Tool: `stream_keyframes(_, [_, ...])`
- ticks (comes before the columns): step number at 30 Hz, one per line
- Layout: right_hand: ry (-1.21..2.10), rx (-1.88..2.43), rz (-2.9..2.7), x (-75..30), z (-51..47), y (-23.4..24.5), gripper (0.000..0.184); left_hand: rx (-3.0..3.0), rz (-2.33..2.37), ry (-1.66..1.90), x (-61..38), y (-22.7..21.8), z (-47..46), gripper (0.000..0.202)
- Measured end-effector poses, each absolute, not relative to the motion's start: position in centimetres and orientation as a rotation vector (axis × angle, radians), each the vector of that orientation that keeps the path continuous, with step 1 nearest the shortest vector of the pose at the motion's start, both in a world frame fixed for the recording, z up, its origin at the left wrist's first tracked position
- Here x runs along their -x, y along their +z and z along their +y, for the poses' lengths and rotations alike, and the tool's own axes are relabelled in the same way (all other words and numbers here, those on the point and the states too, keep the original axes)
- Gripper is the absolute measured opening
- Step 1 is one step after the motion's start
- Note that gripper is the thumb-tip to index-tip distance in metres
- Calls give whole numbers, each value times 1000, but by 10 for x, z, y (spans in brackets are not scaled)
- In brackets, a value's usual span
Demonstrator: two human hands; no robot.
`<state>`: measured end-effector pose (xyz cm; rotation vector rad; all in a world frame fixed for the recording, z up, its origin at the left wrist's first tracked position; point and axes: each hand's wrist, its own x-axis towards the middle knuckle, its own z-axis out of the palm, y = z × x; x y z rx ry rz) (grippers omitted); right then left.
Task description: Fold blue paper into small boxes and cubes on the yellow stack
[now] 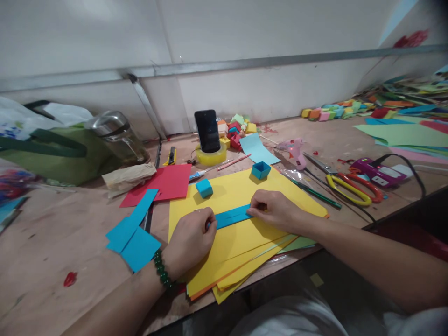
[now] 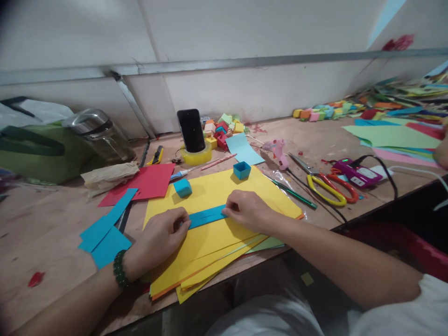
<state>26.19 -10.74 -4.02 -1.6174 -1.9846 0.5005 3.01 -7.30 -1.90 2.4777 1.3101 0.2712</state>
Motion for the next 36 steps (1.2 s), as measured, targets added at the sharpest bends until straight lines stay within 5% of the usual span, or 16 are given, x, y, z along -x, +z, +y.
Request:
stream_keyframes(17, [390, 1661, -2013, -261, -105, -47, 14, -2506, 1319, 194, -31, -17, -75, 12])
stream_keyframes(21, [110, 1565, -2104, -264, -107, -53, 6, -2661, 1263, 146, -27, -20, -76, 31])
stream_keyframes(25, [-365, 1072, -2413, -262, -107, -45, 22, -2921, 987, 122, -23, -25, -74, 42])
stream_keyframes(29, [-487, 702, -2752, -261, -102, -37, 26, -3118, 770, 55, -24, -22, -73, 38])
stream_keyframes(36, [-300, 940, -2776, -285, -115, -46, 22, -3111, 819, -158, -20, 0, -84, 19])
